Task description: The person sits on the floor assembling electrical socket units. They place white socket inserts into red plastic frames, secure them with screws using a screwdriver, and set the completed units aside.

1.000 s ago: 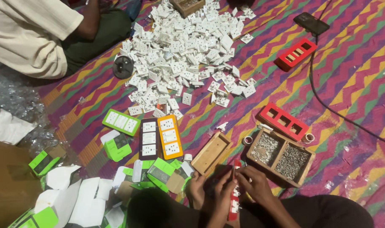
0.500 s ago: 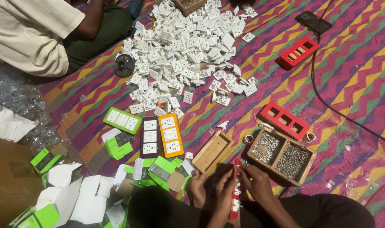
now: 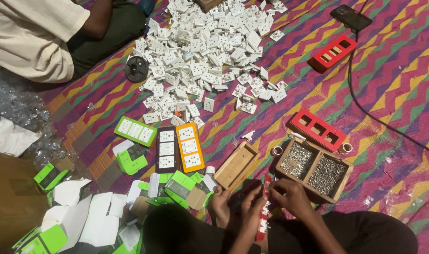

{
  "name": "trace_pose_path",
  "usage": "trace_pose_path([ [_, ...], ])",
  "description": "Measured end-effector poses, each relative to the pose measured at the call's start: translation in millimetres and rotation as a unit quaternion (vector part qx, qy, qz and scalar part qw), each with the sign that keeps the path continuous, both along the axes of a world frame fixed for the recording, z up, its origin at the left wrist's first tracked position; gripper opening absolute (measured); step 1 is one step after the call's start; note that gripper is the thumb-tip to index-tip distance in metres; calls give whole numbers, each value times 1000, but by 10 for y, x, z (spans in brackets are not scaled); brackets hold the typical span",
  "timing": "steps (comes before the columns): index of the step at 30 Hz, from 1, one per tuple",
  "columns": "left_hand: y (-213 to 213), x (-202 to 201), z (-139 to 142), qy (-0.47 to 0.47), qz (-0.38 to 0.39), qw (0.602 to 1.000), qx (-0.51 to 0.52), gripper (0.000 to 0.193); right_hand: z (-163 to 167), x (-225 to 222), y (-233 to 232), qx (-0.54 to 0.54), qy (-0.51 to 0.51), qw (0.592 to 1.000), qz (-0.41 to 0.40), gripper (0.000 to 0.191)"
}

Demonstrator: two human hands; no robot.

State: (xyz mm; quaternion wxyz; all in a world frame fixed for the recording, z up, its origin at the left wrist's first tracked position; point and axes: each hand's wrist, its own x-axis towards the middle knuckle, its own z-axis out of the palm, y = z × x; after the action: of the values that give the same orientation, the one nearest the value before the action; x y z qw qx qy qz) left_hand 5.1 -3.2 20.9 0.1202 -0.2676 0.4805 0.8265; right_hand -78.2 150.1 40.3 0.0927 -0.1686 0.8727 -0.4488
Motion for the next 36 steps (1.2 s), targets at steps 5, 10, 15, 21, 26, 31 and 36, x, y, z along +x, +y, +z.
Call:
trace_pose_path([
  [5,-3,32,-83,-17,14,1000,21,51,19,-38,28,19,-19,1000,7,19],
  [10,9,38,-207,17,10,999,28,48,88,-74,82,0,8,999,32,16],
  [15,11,54,-241,22,-18,998,60,47,170,-147,161,-43,-68,994,73,12],
  [21,7,103,-280,78,-19,994,79,47,240,-131,148,-51,-101,993,42,14],
  [26,16,130,-349,72,4,994,88,49,260,-34,99,-68,-17,996,55,11],
  [31,-21,141,-225,90,-13,994,55,50,287,-16,126,-19,-6,998,64,19],
  [36,-17,120,-51,51,-13,997,56,50,302,-60,158,-49,-48,995,67,21],
])
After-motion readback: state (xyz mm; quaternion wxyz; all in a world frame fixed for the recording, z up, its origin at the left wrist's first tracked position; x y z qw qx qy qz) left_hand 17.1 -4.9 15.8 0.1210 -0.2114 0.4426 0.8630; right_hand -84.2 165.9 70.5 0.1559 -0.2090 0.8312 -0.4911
